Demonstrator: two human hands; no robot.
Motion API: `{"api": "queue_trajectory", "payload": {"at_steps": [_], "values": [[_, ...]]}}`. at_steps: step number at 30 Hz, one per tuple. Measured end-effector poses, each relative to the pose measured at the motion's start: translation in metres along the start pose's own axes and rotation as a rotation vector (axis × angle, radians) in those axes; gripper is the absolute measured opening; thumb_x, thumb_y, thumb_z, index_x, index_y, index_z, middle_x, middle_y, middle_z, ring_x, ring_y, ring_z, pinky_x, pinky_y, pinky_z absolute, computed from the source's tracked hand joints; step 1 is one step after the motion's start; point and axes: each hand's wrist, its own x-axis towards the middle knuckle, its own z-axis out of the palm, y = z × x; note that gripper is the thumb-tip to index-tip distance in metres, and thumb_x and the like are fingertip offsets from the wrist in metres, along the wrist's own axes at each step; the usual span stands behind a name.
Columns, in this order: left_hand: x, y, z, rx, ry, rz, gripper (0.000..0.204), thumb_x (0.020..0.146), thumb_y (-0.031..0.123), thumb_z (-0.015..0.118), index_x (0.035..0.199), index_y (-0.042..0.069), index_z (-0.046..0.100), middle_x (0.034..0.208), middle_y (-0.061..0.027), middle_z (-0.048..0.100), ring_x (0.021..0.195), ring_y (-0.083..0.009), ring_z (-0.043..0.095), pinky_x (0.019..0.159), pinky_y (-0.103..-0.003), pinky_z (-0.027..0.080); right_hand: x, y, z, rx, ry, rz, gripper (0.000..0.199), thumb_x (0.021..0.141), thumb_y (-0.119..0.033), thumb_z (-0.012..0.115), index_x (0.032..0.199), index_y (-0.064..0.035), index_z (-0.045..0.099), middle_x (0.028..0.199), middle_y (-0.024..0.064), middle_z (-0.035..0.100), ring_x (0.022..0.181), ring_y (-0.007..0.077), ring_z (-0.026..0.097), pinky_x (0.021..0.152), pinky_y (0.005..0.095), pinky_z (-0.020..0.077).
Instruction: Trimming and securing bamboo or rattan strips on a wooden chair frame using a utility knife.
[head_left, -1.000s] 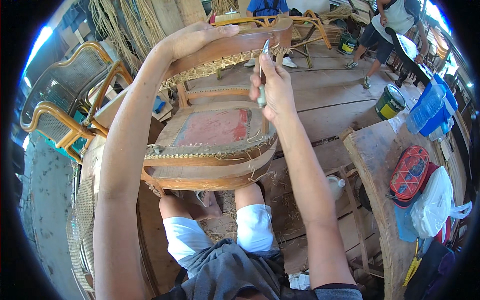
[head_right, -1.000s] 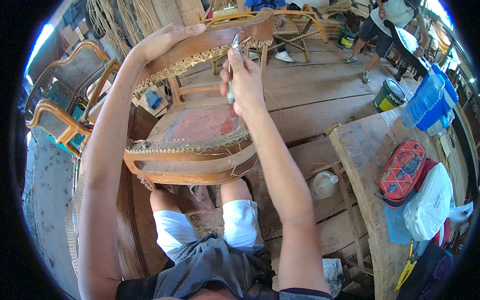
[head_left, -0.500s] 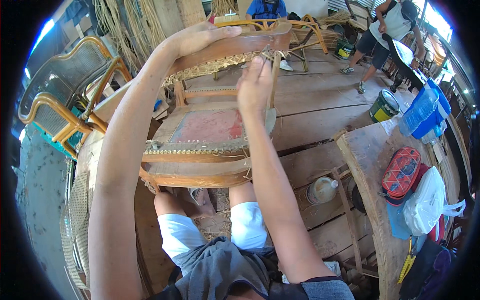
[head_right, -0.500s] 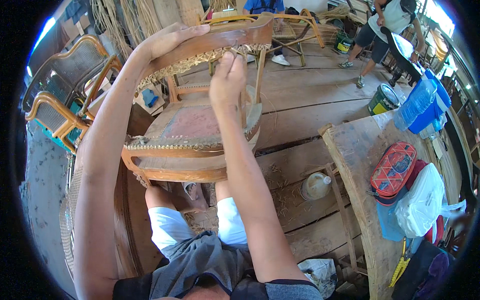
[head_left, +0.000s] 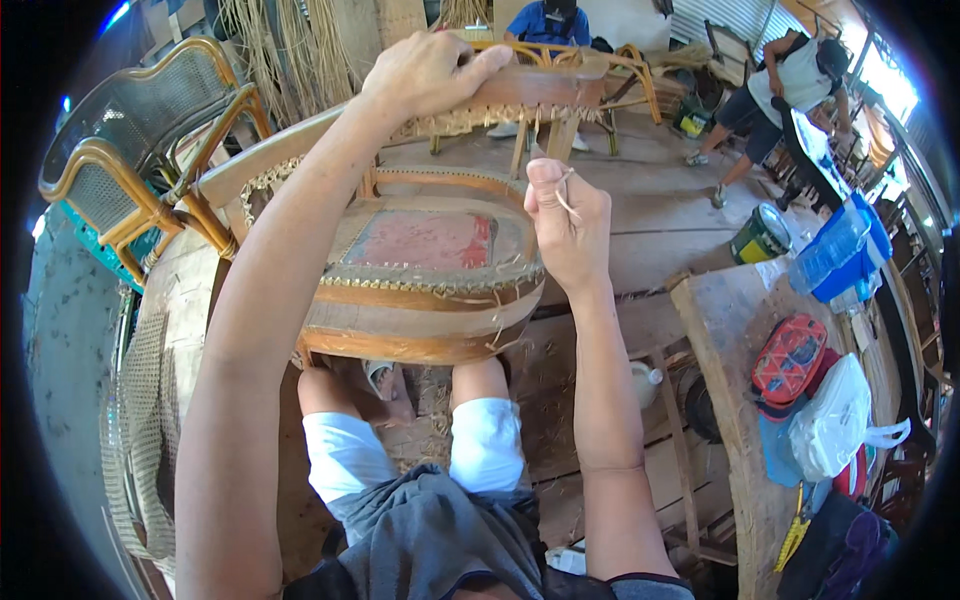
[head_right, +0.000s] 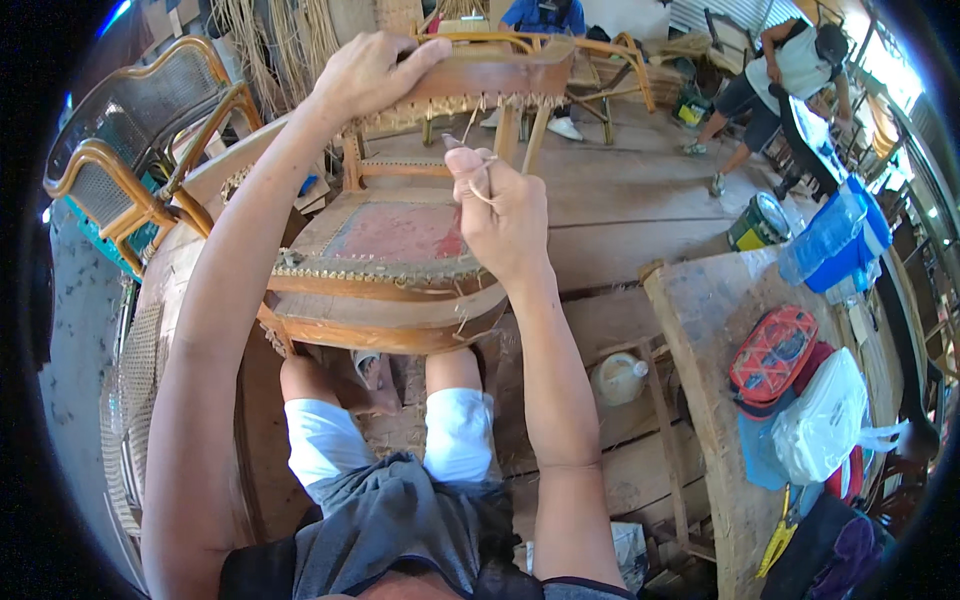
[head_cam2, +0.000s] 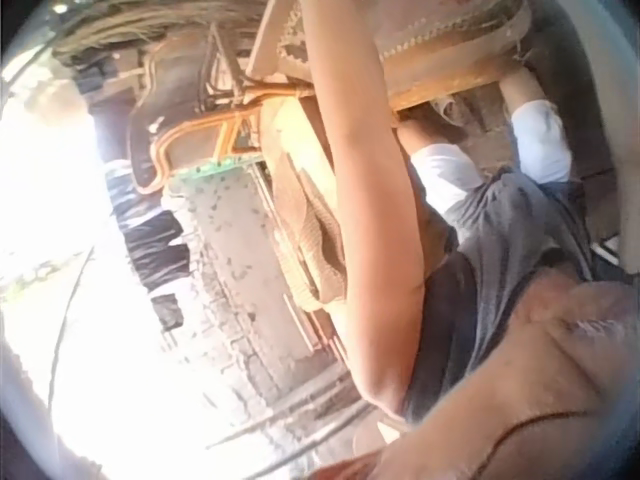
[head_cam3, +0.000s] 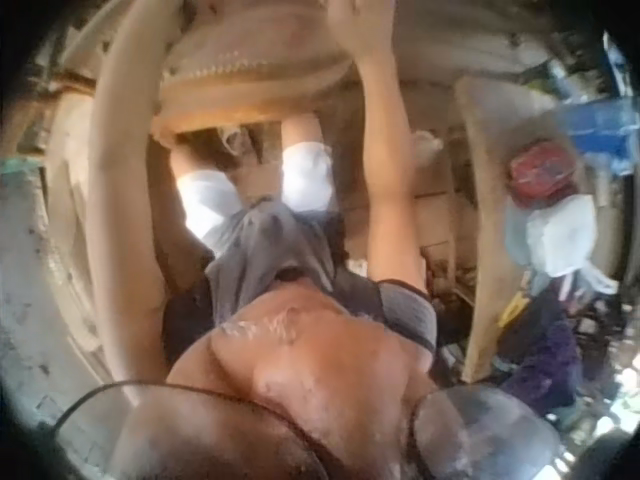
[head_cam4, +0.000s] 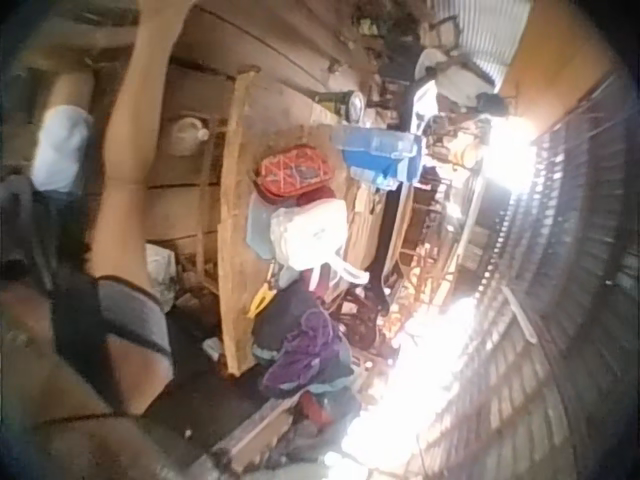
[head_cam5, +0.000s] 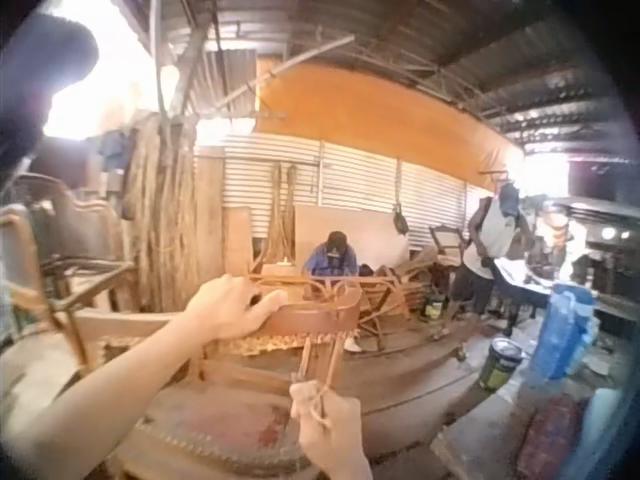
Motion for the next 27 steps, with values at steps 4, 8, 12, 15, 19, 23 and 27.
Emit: {"api": "queue_trajectory", "payload": {"at_steps": [4,8,12,15,19,23,27], "values": [[0.008,-0.004,-0.006,-0.065,-0.051,0.025,0.078,0.091,0.072,0.040,0.083,0.001,0.073,0.080,-0.0246,0.069,0.084,-0.0427,0.069,0.079,-0.049,0.054,-0.048,0.036,-0.013,0.084,-0.133,0.405,0.056,0.102,-0.045,0.048,0.073,0.0020,0.060,0.056,0.0125,0.053,0.055,0.0214,0.058,0.055,0.0331,0.0455],[0.012,-0.010,-0.003,-0.162,-0.136,0.023,0.084,0.091,0.074,0.042,0.080,-0.004,0.069,0.071,-0.0221,0.065,0.072,-0.0337,0.066,0.075,-0.043,0.050,-0.090,0.036,-0.011,-0.377,-0.489,0.201,0.050,0.102,-0.041,0.049,0.079,0.0020,0.060,0.058,0.0114,0.055,0.060,0.0198,0.061,0.058,0.0348,0.0469],[0.016,-0.012,0.002,-0.232,-0.192,-0.035,0.080,0.092,0.071,0.039,0.094,0.000,0.074,0.088,-0.0238,0.071,0.087,-0.0375,0.068,0.086,-0.043,0.051,-0.057,0.029,-0.021,0.079,-0.306,0.503,0.039,0.103,-0.036,0.048,0.096,0.0004,0.061,0.057,0.0070,0.053,0.055,0.0177,0.059,0.054,0.0364,0.0475],[0.016,-0.019,-0.008,-0.335,-0.413,-0.105,0.079,0.092,0.072,0.041,0.111,0.002,0.072,0.108,-0.0218,0.070,0.100,-0.0310,0.067,0.095,-0.039,0.046,-0.003,0.018,-0.020,0.258,-0.269,0.538,0.033,0.104,-0.030,0.045,0.112,-0.0010,0.058,0.060,0.0045,0.051,0.049,0.0143,0.053,0.046,0.0329,0.0457],[0.014,-0.031,-0.013,-0.422,-0.497,-0.259,0.080,0.090,0.073,0.045,0.135,0.009,0.059,0.131,-0.0145,0.062,0.117,-0.0246,0.059,0.105,-0.035,0.038,0.037,0.011,-0.021,0.314,-0.307,0.668,0.031,0.105,-0.024,0.043,0.126,-0.0032,0.051,0.069,0.0009,0.050,0.046,0.0085,0.046,0.039,0.0262,0.0411],[0.014,-0.041,-0.009,-0.404,-0.515,-0.314,0.078,0.088,0.072,0.048,0.139,0.012,0.057,0.134,-0.0120,0.061,0.118,-0.0227,0.059,0.105,-0.035,0.038,0.046,0.001,-0.026,0.277,-0.384,0.718,0.034,0.105,-0.021,0.042,0.134,-0.0044,0.047,0.071,0.0000,0.049,0.045,0.0065,0.044,0.038,0.0251,0.0400],[0.015,-0.047,-0.002,-0.431,-0.493,-0.240,0.082,0.089,0.074,0.044,0.142,0.012,0.054,0.140,-0.0135,0.056,0.124,-0.0233,0.055,0.108,-0.033,0.036,0.046,0.004,-0.027,0.314,-0.399,0.734,0.034,0.104,-0.019,0.042,0.134,-0.0033,0.047,0.068,-0.0003,0.048,0.044,0.0065,0.043,0.036,0.0248,0.0381]]}}
